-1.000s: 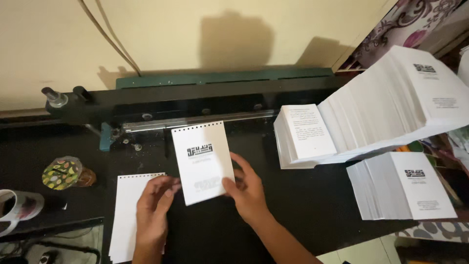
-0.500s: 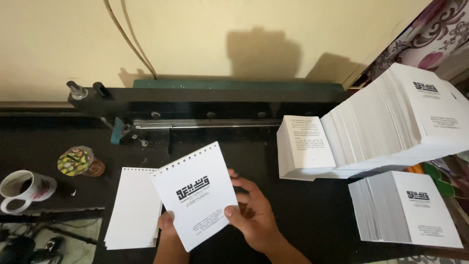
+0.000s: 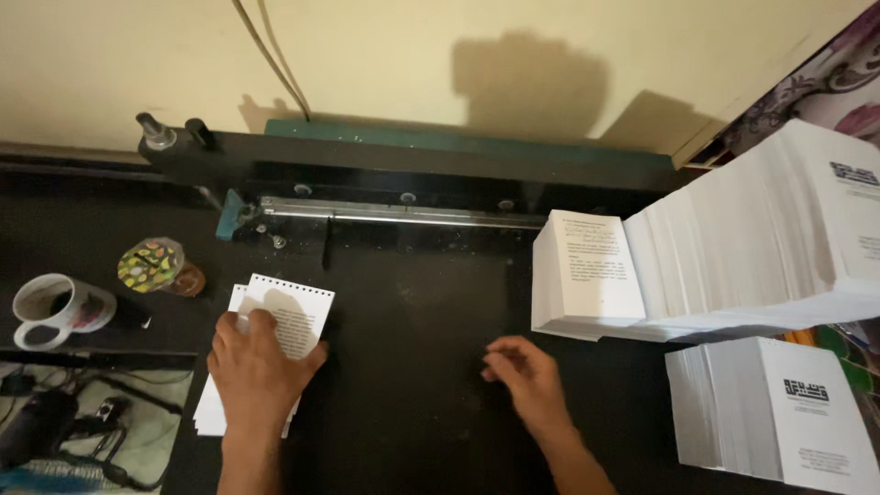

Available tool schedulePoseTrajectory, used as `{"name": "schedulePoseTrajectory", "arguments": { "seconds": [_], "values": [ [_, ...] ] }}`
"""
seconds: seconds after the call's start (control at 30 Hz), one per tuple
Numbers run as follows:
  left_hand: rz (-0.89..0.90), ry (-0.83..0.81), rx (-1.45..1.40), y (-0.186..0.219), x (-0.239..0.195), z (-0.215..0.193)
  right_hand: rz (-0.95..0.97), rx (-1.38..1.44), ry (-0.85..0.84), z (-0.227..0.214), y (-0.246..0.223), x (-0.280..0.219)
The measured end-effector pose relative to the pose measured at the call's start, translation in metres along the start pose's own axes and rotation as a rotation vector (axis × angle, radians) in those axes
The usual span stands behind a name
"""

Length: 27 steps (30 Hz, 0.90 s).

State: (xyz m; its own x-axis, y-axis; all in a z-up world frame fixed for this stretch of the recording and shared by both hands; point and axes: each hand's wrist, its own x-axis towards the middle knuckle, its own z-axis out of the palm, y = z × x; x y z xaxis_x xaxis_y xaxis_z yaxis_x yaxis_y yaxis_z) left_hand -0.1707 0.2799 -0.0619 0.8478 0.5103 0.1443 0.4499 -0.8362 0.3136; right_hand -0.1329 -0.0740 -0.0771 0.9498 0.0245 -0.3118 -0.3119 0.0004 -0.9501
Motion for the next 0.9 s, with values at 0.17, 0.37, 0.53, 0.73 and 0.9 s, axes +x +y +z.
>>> {"name": "schedulePoseTrajectory", "arguments": {
  "seconds": [0.17,0.37,0.53,0.73,0.9],
  "values": [
    [0.001,0.099,0.234,-0.001,-0.006,0.018,-0.126,-0.029,0.129,-0.058,0.031,0.005],
    [0.010,0.080,0.288,0.006,-0.006,0.022,-0.222,-0.213,0.350,-0.091,-0.054,-0.023],
    [0.104,-0.167,-0.368,0.096,0.016,-0.005,-0.173,-0.616,0.337,-0.100,-0.118,-0.017],
    [0.092,-0.726,-0.880,0.210,0.027,0.040,0.037,-0.897,0.250,-0.088,-0.154,0.007],
    [0.273,-0.794,-1.015,0.282,0.025,0.037,0.091,-0.830,0.259,-0.089,-0.155,0.022]
  ]
}}
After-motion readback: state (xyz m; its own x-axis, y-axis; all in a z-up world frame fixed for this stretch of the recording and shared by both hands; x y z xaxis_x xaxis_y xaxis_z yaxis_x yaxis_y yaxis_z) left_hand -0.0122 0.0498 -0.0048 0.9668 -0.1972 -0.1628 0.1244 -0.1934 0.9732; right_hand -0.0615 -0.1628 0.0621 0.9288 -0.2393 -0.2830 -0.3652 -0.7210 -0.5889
